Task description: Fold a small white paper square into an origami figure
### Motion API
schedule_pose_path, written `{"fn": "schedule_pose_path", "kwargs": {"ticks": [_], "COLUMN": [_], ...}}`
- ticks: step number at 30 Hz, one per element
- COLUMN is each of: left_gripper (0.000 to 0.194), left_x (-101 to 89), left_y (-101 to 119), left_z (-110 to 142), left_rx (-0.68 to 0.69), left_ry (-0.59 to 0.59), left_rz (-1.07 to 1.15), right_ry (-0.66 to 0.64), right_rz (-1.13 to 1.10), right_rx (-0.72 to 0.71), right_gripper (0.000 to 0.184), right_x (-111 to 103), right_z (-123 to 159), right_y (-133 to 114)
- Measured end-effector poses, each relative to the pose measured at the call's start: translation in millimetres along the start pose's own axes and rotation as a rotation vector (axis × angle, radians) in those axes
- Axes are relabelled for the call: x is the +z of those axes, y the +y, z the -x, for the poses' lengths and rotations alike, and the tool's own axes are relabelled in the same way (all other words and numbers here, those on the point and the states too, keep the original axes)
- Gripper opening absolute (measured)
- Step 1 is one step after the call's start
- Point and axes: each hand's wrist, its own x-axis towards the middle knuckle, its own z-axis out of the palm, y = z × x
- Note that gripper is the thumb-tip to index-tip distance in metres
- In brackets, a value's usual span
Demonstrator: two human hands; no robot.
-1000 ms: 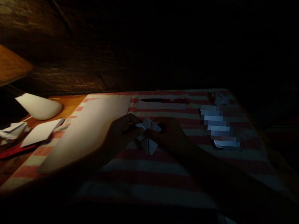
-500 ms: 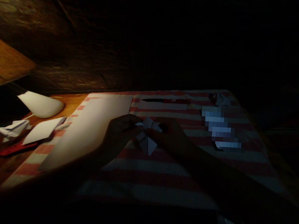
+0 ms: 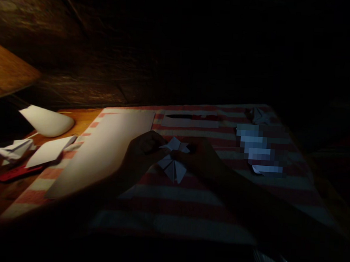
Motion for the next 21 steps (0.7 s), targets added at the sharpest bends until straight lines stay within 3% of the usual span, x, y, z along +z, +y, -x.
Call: {"fn": "schedule_pose_path", "kwargs": {"ticks": [6,21], "left_gripper": [0.022,0.017], "left_x": [-1.4,-6.2], "left_y": [-4.0,-7.3], "left_z": [-0.5,-1.8], "left_rx": [-0.163,-0.186], "left_ry": [-0.036,-0.030], "left_rz": [0.016,0.101], "right_ry": [-0.008,-0.056], "right_rz": [0.008,-0.022], "right_rx": [0.016,-0.011], "right_gripper": [0.020,0.023], "right_x": [-0.7,-1.7], "right_z": [2.0,2.4], "right_y": [-3.9,-4.9]}}
